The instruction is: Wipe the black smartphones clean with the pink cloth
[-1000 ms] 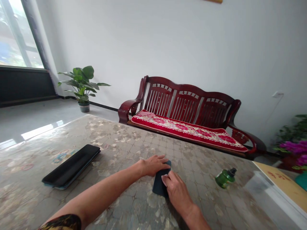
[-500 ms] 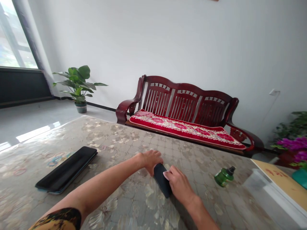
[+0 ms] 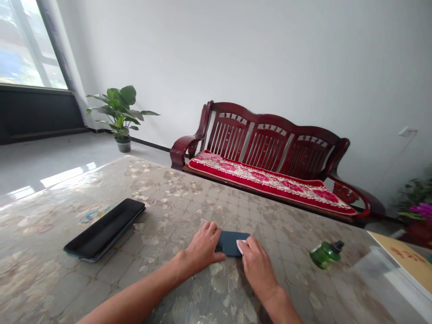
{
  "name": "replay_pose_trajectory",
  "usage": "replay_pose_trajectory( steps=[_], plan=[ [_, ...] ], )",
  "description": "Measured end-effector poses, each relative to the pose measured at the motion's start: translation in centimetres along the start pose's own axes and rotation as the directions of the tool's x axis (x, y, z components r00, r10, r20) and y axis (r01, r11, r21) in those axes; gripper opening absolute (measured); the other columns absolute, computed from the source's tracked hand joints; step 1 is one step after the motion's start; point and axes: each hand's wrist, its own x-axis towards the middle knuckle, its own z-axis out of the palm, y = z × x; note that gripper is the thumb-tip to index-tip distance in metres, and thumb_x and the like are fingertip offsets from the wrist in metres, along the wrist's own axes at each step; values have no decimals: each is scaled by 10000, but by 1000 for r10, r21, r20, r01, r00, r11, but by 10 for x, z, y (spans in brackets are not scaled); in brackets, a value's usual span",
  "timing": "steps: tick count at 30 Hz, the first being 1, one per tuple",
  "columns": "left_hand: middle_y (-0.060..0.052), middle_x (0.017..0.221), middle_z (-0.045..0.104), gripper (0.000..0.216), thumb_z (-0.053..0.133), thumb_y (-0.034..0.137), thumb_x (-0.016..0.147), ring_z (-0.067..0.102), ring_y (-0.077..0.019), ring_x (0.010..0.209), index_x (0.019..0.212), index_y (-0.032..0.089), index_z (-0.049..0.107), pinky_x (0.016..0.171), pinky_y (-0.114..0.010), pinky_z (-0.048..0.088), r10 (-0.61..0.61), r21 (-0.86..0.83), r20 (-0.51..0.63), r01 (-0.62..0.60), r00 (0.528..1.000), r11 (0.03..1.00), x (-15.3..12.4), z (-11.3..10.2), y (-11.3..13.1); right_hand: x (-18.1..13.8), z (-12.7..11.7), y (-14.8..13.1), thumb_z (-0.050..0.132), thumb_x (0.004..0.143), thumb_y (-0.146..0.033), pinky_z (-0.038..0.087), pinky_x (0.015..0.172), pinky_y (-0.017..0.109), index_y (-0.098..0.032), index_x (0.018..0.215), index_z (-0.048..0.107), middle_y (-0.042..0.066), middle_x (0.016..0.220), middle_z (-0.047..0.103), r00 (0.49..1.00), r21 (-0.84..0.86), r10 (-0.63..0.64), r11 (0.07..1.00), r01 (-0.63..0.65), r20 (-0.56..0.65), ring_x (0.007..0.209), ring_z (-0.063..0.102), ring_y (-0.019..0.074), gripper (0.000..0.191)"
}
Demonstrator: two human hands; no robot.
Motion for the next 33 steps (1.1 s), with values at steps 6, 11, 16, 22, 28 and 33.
replay_pose_trajectory(
  steps=[6, 11, 16, 22, 28, 33],
  plan=[
    [-87, 1141, 573, 446, 737, 325, 703, 518, -277, 1072, 1102, 202, 581, 946, -363, 454, 99, -59, 14, -98, 995, 993, -5, -5, -6, 18, 8, 3, 422, 900, -24, 427, 776, 263, -213, 962, 653, 55, 899, 588, 997, -43, 80, 996, -80, -18, 867, 577, 181, 305],
    [-73, 1067, 597, 365, 728, 343, 710, 540, -267, 1026, 1028, 209, 606, 923, -354, 465, 113, -24, 39, -112, 993, 993, -2, -7, -5, 21, 9, -19, 444, 926, -58, 412, 794, 266, -232, 958, 640, 40, 926, 589, 1000, -1, -18, 1000, 18, 9, 883, 557, 177, 263],
    [-88, 1088, 595, 402, 745, 357, 701, 543, -273, 1030, 1040, 193, 602, 921, -362, 467, 112, -3, 31, -112, 993, 994, -1, -7, -4, 28, 7, 2, 452, 893, -19, 409, 776, 261, -229, 980, 665, 49, 912, 593, 999, -23, 37, 999, -37, -16, 883, 568, 179, 311],
    [-85, 1080, 601, 381, 745, 346, 702, 546, -276, 1027, 1021, 199, 598, 913, -367, 464, 108, 10, 36, -109, 993, 994, -1, -7, -4, 34, 11, -7, 468, 916, -50, 399, 774, 270, -212, 979, 656, 54, 919, 595, 999, -77, 44, 996, -43, 11, 867, 561, 183, 257],
    [-88, 1058, 611, 383, 732, 344, 716, 545, -275, 1016, 1044, 191, 609, 910, -363, 465, 125, 10, 32, -126, 992, 992, -1, -8, -4, 32, 10, -15, 464, 928, -66, 403, 807, 264, -233, 1000, 652, 43, 926, 595, 1000, -22, -21, 1000, 21, 3, 909, 556, 180, 262],
    [-91, 1105, 597, 425, 754, 365, 698, 542, -278, 1038, 1057, 200, 599, 904, -365, 468, 111, 5, 40, -111, 993, 994, -1, -5, -5, 36, 8, 12, 451, 880, -12, 412, 752, 255, -224, 1012, 669, 52, 902, 595, 995, -50, 97, 994, -97, -15, 849, 576, 171, 331]
  ],
)
